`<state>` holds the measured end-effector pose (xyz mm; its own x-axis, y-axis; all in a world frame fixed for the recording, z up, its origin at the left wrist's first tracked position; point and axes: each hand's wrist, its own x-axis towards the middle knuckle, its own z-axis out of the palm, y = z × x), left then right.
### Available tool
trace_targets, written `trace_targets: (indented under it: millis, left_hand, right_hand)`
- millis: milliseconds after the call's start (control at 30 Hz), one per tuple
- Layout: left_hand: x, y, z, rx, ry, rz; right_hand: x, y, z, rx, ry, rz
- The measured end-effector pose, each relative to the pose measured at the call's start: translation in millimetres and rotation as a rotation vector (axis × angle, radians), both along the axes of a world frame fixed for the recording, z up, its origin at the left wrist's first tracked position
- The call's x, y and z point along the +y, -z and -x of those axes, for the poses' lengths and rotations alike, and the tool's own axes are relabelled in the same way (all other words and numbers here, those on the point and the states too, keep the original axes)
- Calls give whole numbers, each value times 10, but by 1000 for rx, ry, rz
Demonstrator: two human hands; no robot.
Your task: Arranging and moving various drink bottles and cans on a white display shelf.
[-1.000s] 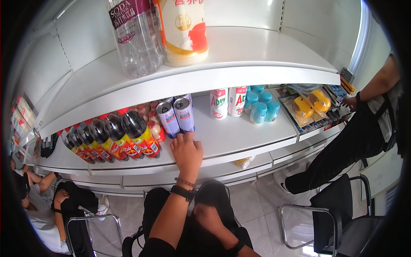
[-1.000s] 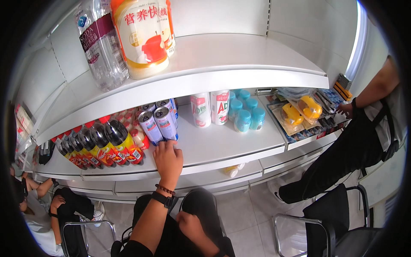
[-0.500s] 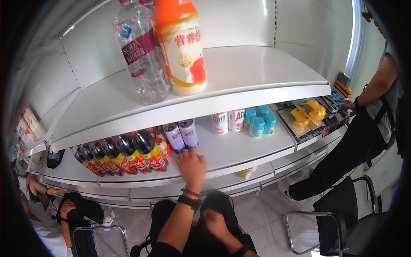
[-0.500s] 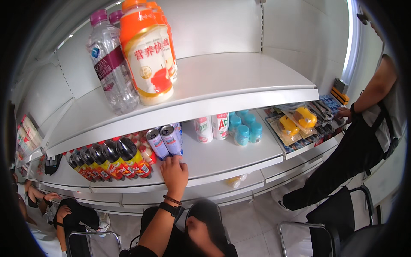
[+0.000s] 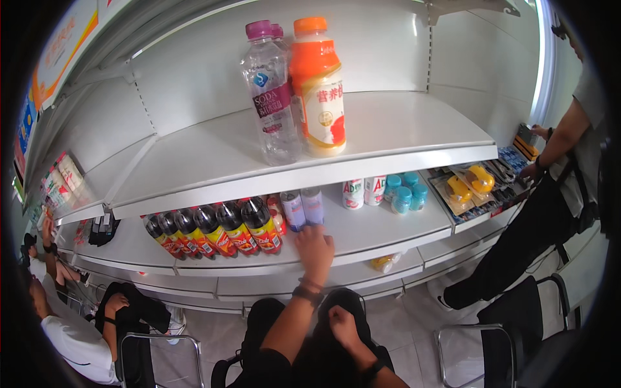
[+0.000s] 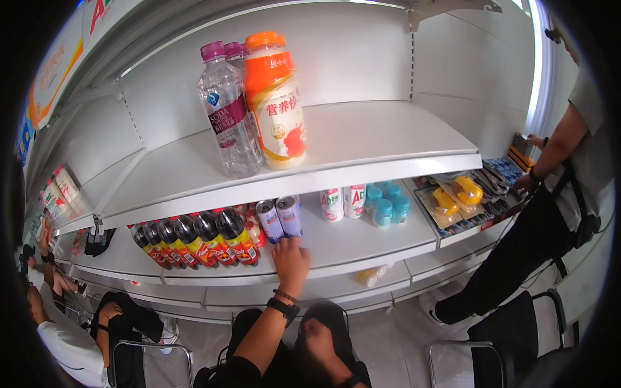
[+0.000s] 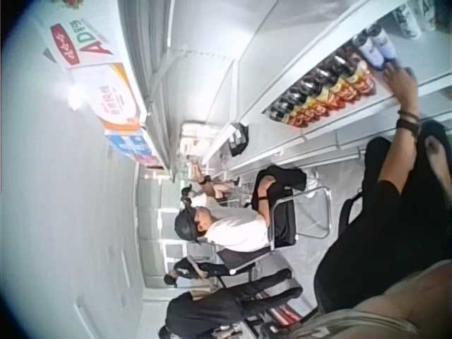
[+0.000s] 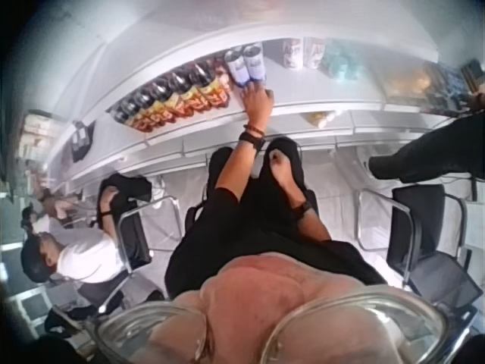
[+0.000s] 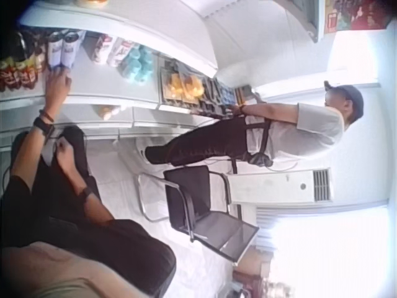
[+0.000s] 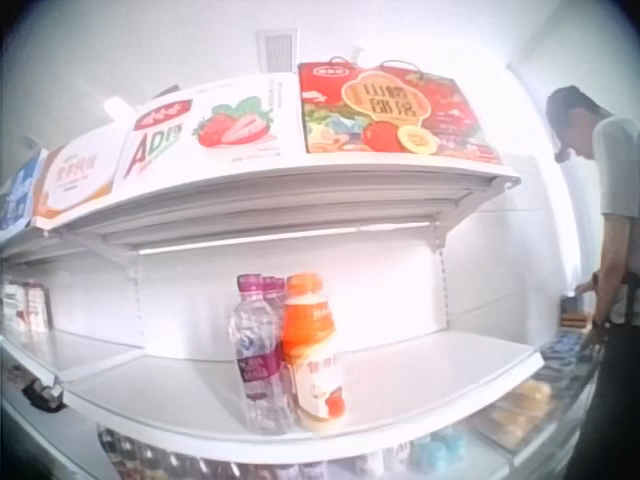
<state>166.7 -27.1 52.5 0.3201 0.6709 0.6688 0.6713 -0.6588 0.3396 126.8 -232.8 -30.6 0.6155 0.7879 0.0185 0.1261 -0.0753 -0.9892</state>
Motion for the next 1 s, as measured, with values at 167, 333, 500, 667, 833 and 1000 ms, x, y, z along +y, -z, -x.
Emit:
trace_targets:
  millis: [167,333,500,667,833,1000]
  left_hand:
    - [79,33,11,28,-23,-3]
    - [14,18,50,-62,56,-23]
    - [-549,-943,457,-323,609,215]
    - [-594,-2481,689,-509,290,-422]
    - [113,-3019,484,-441,102,-402]
    - [-90,-3041,567,-408,25,-132]
  right_hand:
    - [52,18,-30,-42,-25,56]
    - [31,145,-53,-84,-48,-6]
    - [70,329,-103,-59,0,-35]
    - [5,224,-82,0,-28,-43]
    - [78,205,-36,166,-120,-32]
    - [19,37,-53,195,-111,9]
